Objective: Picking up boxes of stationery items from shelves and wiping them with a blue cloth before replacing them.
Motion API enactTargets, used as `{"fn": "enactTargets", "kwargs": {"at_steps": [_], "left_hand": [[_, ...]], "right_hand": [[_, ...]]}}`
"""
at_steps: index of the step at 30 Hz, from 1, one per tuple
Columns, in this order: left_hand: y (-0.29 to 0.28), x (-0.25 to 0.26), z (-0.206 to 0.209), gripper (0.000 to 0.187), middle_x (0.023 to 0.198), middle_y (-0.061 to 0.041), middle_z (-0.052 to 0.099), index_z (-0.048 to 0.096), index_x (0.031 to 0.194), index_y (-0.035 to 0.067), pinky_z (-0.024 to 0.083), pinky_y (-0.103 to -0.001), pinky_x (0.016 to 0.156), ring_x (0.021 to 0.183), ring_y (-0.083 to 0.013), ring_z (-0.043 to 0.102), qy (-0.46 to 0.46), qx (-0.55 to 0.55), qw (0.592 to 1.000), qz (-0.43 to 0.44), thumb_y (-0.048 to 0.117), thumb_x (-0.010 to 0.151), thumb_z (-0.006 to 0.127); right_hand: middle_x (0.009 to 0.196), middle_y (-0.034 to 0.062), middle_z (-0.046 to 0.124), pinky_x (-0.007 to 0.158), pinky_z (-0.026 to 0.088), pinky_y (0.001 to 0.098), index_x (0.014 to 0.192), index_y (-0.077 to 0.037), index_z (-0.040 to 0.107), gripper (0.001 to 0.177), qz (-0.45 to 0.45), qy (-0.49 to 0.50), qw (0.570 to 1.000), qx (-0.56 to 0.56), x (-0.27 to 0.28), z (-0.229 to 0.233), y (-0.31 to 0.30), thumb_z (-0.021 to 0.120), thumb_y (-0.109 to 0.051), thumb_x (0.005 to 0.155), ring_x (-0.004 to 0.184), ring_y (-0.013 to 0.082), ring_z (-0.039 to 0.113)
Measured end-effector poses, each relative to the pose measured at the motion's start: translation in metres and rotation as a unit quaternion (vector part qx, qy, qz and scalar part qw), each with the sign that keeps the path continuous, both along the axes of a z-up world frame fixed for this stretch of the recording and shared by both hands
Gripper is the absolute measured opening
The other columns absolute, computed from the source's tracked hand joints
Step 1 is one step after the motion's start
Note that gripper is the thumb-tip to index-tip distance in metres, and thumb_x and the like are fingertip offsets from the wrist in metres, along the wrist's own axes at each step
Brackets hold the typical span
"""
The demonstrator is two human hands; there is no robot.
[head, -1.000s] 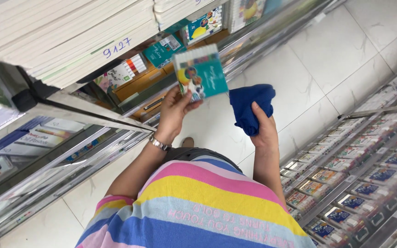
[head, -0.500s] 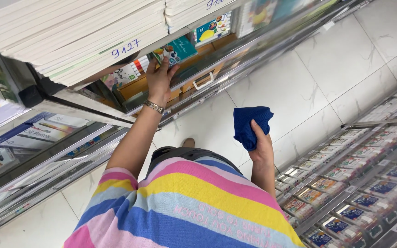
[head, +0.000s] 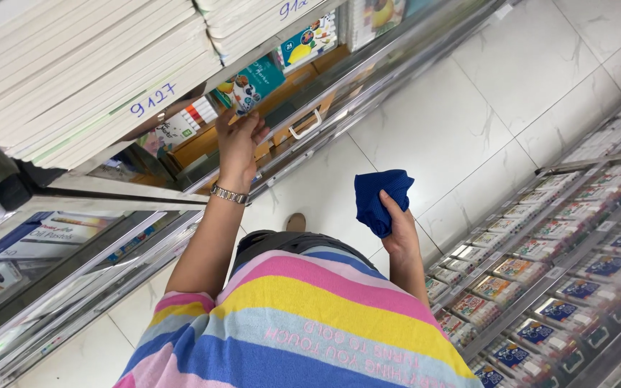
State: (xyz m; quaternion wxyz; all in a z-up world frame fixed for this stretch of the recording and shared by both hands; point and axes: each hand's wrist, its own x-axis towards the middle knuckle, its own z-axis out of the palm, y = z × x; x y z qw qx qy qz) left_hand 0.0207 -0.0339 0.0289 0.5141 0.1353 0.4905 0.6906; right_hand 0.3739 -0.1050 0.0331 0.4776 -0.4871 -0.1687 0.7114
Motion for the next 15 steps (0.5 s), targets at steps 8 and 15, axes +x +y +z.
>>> {"fn": "enactTargets", "kwargs": {"at_steps": [8, 15], "left_hand": [[0.058, 0.053, 0.028, 0.037, 0.11, -0.009, 0.068, 0.054, 0.13, 0.004, 0.058, -0.034, 0.083, 0.098, -0.0185, 0.069, 0.014, 0.07, 0.987, -0.142, 0.017, 0.1, 0.069], [0.272, 0.074, -0.02, 0.028, 0.125, -0.025, 0.068, 0.057, 0.121, -0.001, 0.055, -0.051, 0.113, 0.121, -0.0375, 0.067, -0.285, 0.185, 0.895, -0.288, 0.021, 0.103, 0.06]], "right_hand": [[0.119, 0.0136, 0.07, 0.092, 0.058, 0.0375, 0.133, 0.003, 0.057, 0.051, -0.018, 0.003, 1.0, -0.017, 0.001, -0.002, -0.007, 0.074, -0.018, 0.09, 0.107, 0.0241, 0.07], [0.117, 0.0136, 0.07, 0.09, 0.059, 0.0385, 0.132, 0.003, 0.057, 0.051, -0.074, -0.001, 0.997, -0.02, 0.022, 0.002, -0.026, 0.075, -0.02, 0.09, 0.104, 0.0243, 0.071]]}}
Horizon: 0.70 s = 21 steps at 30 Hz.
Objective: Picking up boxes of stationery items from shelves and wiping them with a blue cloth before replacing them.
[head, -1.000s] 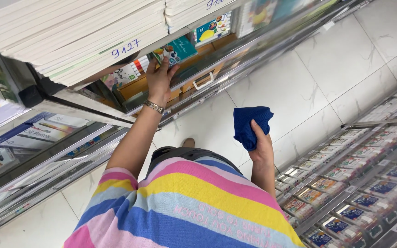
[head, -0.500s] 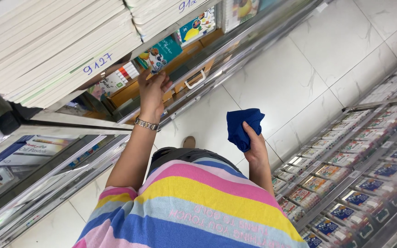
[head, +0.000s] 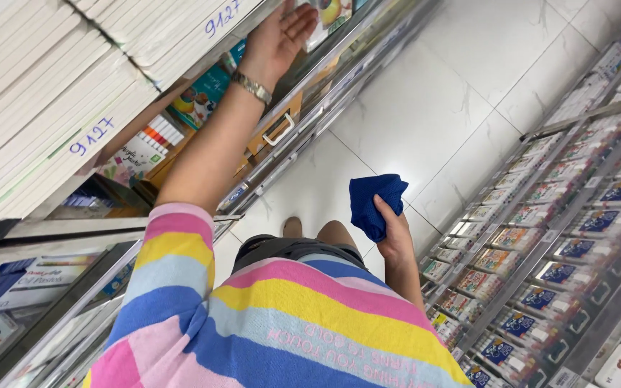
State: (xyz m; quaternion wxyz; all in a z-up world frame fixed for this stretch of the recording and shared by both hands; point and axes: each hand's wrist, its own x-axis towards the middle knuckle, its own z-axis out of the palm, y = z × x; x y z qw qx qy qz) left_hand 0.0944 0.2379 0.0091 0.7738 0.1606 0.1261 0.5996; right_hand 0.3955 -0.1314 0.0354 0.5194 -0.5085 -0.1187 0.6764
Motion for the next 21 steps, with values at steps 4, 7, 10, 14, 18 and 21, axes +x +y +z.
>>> {"fn": "enactTargets", "kwargs": {"at_steps": [4, 7, 10, 14, 18, 21], "left_hand": [[0.084, -0.003, -0.046, 0.037, 0.133, -0.031, 0.062, 0.055, 0.127, -0.011, 0.047, -0.059, 0.122, 0.13, -0.0434, 0.06, -0.192, -0.066, 0.977, -0.061, 0.016, 0.102, 0.053], [0.11, -0.008, -0.059, 0.033, 0.138, -0.028, 0.058, 0.054, 0.131, -0.008, 0.044, -0.063, 0.122, 0.133, -0.0427, 0.057, -0.281, -0.143, 0.947, -0.061, 0.01, 0.104, 0.047], [0.093, -0.014, -0.036, 0.033, 0.134, -0.029, 0.059, 0.056, 0.126, -0.009, 0.047, -0.064, 0.118, 0.128, -0.0449, 0.059, -0.216, -0.091, 0.972, -0.027, 0.014, 0.104, 0.047], [0.04, -0.004, 0.026, 0.03, 0.129, -0.031, 0.061, 0.053, 0.125, -0.011, 0.05, -0.058, 0.109, 0.125, -0.0436, 0.062, -0.131, -0.034, 0.99, 0.032, 0.01, 0.103, 0.052], [-0.001, 0.007, 0.053, 0.037, 0.134, -0.033, 0.057, 0.047, 0.132, -0.018, 0.055, -0.048, 0.104, 0.124, -0.0463, 0.065, -0.04, -0.074, 0.994, 0.064, 0.002, 0.102, 0.056], [-0.071, 0.033, 0.113, 0.041, 0.141, -0.025, 0.053, 0.041, 0.137, -0.002, 0.056, -0.044, 0.104, 0.127, -0.0374, 0.065, 0.117, -0.03, 0.988, 0.096, -0.009, 0.099, 0.055]], "right_hand": [[0.114, 0.0126, 0.07, 0.087, 0.059, 0.0408, 0.131, 0.0, 0.057, 0.05, -0.036, 0.011, 0.999, 0.012, 0.015, -0.014, -0.015, 0.075, -0.022, 0.09, 0.101, 0.0245, 0.07], [0.115, 0.011, 0.07, 0.086, 0.059, 0.0403, 0.131, -0.001, 0.058, 0.049, -0.064, 0.012, 0.998, 0.002, 0.027, -0.03, -0.022, 0.075, -0.023, 0.09, 0.1, 0.0237, 0.07], [0.115, 0.0114, 0.071, 0.086, 0.059, 0.0393, 0.13, 0.0, 0.059, 0.048, -0.073, 0.005, 0.997, -0.03, 0.033, -0.033, -0.019, 0.074, -0.022, 0.091, 0.1, 0.024, 0.071], [0.114, 0.0112, 0.071, 0.087, 0.059, 0.0377, 0.129, 0.001, 0.06, 0.047, -0.045, 0.003, 0.998, -0.032, 0.049, -0.024, 0.001, 0.075, -0.022, 0.09, 0.101, 0.023, 0.071], [0.114, 0.0108, 0.072, 0.088, 0.058, 0.0361, 0.128, 0.001, 0.06, 0.047, -0.006, -0.011, 1.0, -0.024, 0.068, -0.009, 0.03, 0.075, -0.022, 0.09, 0.101, 0.0219, 0.071], [0.114, 0.0116, 0.07, 0.087, 0.057, 0.0356, 0.129, 0.003, 0.06, 0.046, 0.019, -0.034, 0.999, 0.007, 0.087, -0.009, 0.054, 0.074, -0.022, 0.092, 0.101, 0.022, 0.069]]}}
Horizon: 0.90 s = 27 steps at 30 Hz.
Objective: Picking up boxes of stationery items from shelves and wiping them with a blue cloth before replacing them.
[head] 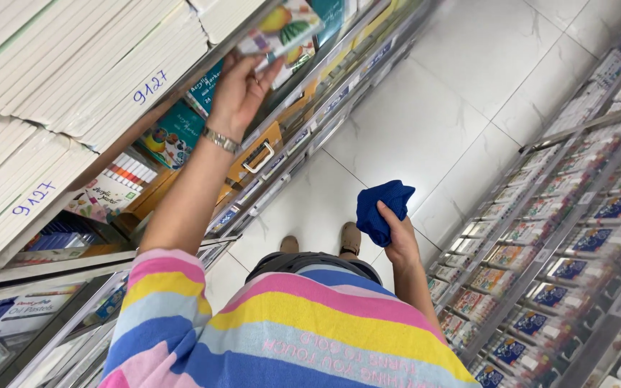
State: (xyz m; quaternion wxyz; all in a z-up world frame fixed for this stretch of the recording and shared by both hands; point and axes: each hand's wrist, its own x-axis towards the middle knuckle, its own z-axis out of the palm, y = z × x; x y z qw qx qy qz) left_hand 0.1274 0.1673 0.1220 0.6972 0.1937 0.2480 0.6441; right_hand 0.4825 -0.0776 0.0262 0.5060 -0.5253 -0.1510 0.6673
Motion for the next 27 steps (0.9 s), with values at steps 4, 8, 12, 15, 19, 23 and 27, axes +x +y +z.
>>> {"fn": "enactTargets", "kwargs": {"at_steps": [4, 8, 12, 15, 19, 23, 27], "left_hand": [[-0.073, 0.023, 0.005, 0.051, 0.143, -0.021, 0.054, 0.039, 0.146, 0.004, 0.059, -0.042, 0.102, 0.126, -0.0342, 0.064, 0.029, 0.016, 0.999, -0.035, -0.007, 0.098, 0.054], [-0.129, 0.05, -0.015, 0.066, 0.137, -0.014, 0.061, 0.033, 0.154, 0.01, 0.061, -0.045, 0.1, 0.119, -0.0318, 0.067, 0.121, -0.007, 0.989, -0.085, -0.006, 0.094, 0.056], [-0.163, 0.083, -0.03, 0.069, 0.131, -0.01, 0.066, 0.037, 0.155, 0.011, 0.061, -0.044, 0.099, 0.116, -0.0232, 0.068, 0.187, -0.024, 0.975, -0.115, -0.006, 0.091, 0.059], [-0.178, 0.113, -0.052, 0.069, 0.123, -0.016, 0.069, 0.042, 0.157, 0.008, 0.06, -0.039, 0.095, 0.105, -0.0229, 0.07, 0.256, 0.004, 0.958, -0.128, -0.005, 0.093, 0.064], [-0.19, 0.128, -0.098, 0.044, 0.133, -0.016, 0.07, 0.059, 0.143, -0.004, 0.057, -0.035, 0.104, 0.118, -0.02, 0.067, 0.327, 0.068, 0.937, -0.101, -0.005, 0.1, 0.071], [-0.206, 0.143, -0.026, 0.071, 0.125, -0.009, 0.065, 0.04, 0.158, 0.004, 0.056, -0.031, 0.096, 0.108, -0.0147, 0.065, 0.329, 0.051, 0.927, -0.173, -0.001, 0.094, 0.07], [-0.204, 0.153, -0.01, 0.077, 0.13, -0.006, 0.066, 0.035, 0.16, 0.004, 0.057, -0.031, 0.098, 0.112, -0.0131, 0.065, 0.306, 0.025, 0.935, -0.176, 0.0, 0.092, 0.07]], "right_hand": [[0.117, 0.0109, 0.069, 0.089, 0.057, 0.0344, 0.131, 0.002, 0.059, 0.046, 0.004, -0.005, 0.999, 0.036, 0.014, 0.01, 0.027, 0.073, -0.023, 0.094, 0.104, 0.0207, 0.068], [0.122, 0.0094, 0.066, 0.092, 0.057, 0.0345, 0.138, 0.0, 0.051, 0.05, -0.036, -0.021, 0.992, 0.121, 0.019, 0.054, 0.051, 0.069, -0.023, 0.097, 0.108, 0.0191, 0.067], [0.133, 0.0146, 0.063, 0.104, 0.053, 0.0373, 0.151, 0.002, 0.04, 0.06, 0.037, -0.268, 0.918, 0.29, 0.01, 0.076, 0.06, 0.069, -0.015, 0.101, 0.118, 0.0227, 0.063], [0.151, 0.026, 0.039, 0.116, 0.03, 0.0546, 0.148, -0.002, 0.041, 0.075, 0.214, -0.496, 0.73, 0.42, -0.03, 0.106, 0.065, 0.076, -0.029, 0.087, 0.141, 0.0396, 0.035], [0.168, 0.0253, 0.02, 0.129, 0.007, 0.0588, 0.149, -0.007, 0.052, 0.07, 0.257, -0.563, 0.602, 0.504, -0.036, 0.122, 0.095, 0.075, -0.034, 0.089, 0.16, 0.0416, 0.01], [0.173, 0.0186, 0.016, 0.135, 0.008, 0.0544, 0.159, -0.007, 0.04, 0.073, 0.167, -0.516, 0.679, 0.494, -0.016, 0.104, 0.131, 0.068, -0.035, 0.098, 0.164, 0.0378, 0.011], [0.174, 0.0211, 0.017, 0.134, 0.018, 0.0505, 0.164, -0.001, 0.02, 0.078, 0.107, -0.467, 0.777, 0.408, -0.002, 0.101, 0.14, 0.062, -0.035, 0.108, 0.163, 0.0417, 0.019]]}}
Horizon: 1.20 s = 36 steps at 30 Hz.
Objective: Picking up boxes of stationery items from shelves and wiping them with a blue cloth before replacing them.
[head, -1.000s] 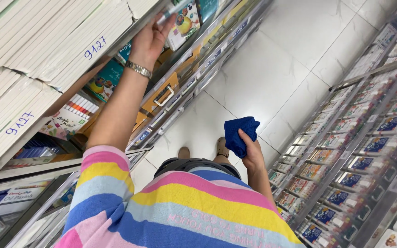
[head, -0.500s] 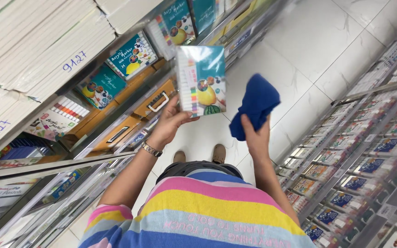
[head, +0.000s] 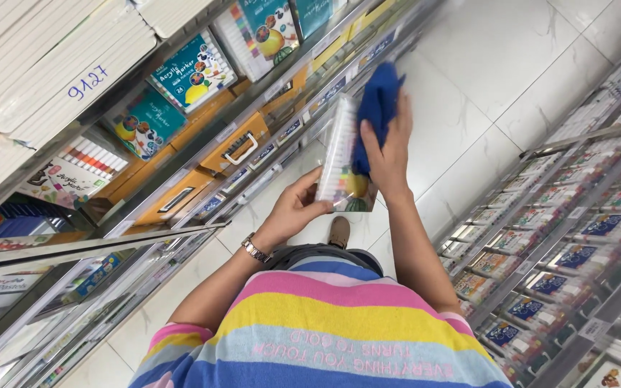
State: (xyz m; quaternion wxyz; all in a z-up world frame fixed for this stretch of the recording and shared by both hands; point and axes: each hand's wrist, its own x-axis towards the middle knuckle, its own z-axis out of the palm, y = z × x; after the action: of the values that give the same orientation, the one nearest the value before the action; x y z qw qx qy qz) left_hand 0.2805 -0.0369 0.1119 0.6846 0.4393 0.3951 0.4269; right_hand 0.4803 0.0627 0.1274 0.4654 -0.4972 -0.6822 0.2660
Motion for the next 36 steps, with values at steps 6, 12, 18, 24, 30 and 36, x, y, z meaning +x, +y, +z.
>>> {"fn": "enactTargets", "kwargs": {"at_steps": [6, 12, 18, 24, 30, 36], "left_hand": [[0.013, 0.001, -0.018, 0.077, 0.124, -0.011, 0.068, 0.033, 0.161, 0.003, 0.059, -0.034, 0.096, 0.11, -0.0175, 0.068, -0.039, 0.009, 0.997, 0.063, -0.005, 0.093, 0.068], [0.015, 0.0, -0.005, 0.075, 0.135, -0.011, 0.064, 0.031, 0.162, 0.004, 0.058, -0.036, 0.1, 0.116, -0.0173, 0.066, -0.066, 0.039, 0.995, 0.065, 0.0, 0.097, 0.066], [0.007, 0.004, 0.018, 0.063, 0.134, -0.015, 0.066, 0.038, 0.157, -0.001, 0.062, -0.044, 0.089, 0.114, -0.0259, 0.07, -0.235, -0.147, 0.957, -0.087, 0.008, 0.1, 0.061], [0.005, 0.028, -0.011, 0.049, 0.126, -0.019, 0.067, 0.046, 0.147, -0.002, 0.063, -0.043, 0.094, 0.109, -0.0293, 0.072, -0.206, -0.216, 0.944, -0.14, 0.008, 0.101, 0.061], [0.014, 0.007, -0.014, 0.038, 0.124, -0.014, 0.069, 0.053, 0.136, -0.003, 0.064, -0.037, 0.091, 0.108, -0.025, 0.072, -0.202, -0.178, 0.963, -0.028, 0.014, 0.103, 0.062], [0.004, 0.0, -0.001, 0.045, 0.122, -0.01, 0.068, 0.056, 0.139, 0.002, 0.063, -0.035, 0.086, 0.104, -0.0184, 0.071, -0.105, -0.141, 0.983, -0.054, 0.017, 0.098, 0.067]], "right_hand": [[0.173, 0.0211, 0.015, 0.132, 0.022, 0.0465, 0.155, -0.005, 0.04, 0.065, 0.054, -0.192, 0.976, 0.091, 0.004, -0.014, -0.051, 0.065, -0.031, 0.101, 0.162, 0.0408, 0.018], [0.15, 0.0299, 0.044, 0.106, 0.039, 0.0438, 0.152, 0.004, 0.042, 0.062, -0.021, 0.235, 0.952, -0.195, 0.043, -0.083, -0.066, 0.061, -0.035, 0.107, 0.13, 0.0363, 0.049], [0.132, 0.0126, 0.069, 0.106, 0.054, 0.0441, 0.138, -0.007, 0.057, 0.055, 0.026, 0.684, 0.627, -0.37, 0.071, -0.022, -0.053, 0.054, -0.044, 0.098, 0.123, 0.0299, 0.066], [0.133, 0.012, 0.068, 0.104, 0.056, 0.0443, 0.136, -0.007, 0.057, 0.051, 0.042, 0.695, 0.605, -0.385, 0.059, -0.019, -0.067, 0.053, -0.041, 0.098, 0.121, 0.0291, 0.067], [0.134, 0.0113, 0.066, 0.101, 0.057, 0.0445, 0.134, -0.007, 0.058, 0.048, 0.069, 0.704, 0.582, -0.401, 0.04, -0.018, -0.068, 0.052, -0.037, 0.098, 0.119, 0.0283, 0.067], [0.135, 0.0141, 0.068, 0.104, 0.055, 0.0401, 0.138, -0.002, 0.059, 0.04, 0.089, 0.692, 0.663, -0.273, 0.073, -0.053, -0.053, 0.051, -0.032, 0.113, 0.118, 0.0263, 0.067]]}}
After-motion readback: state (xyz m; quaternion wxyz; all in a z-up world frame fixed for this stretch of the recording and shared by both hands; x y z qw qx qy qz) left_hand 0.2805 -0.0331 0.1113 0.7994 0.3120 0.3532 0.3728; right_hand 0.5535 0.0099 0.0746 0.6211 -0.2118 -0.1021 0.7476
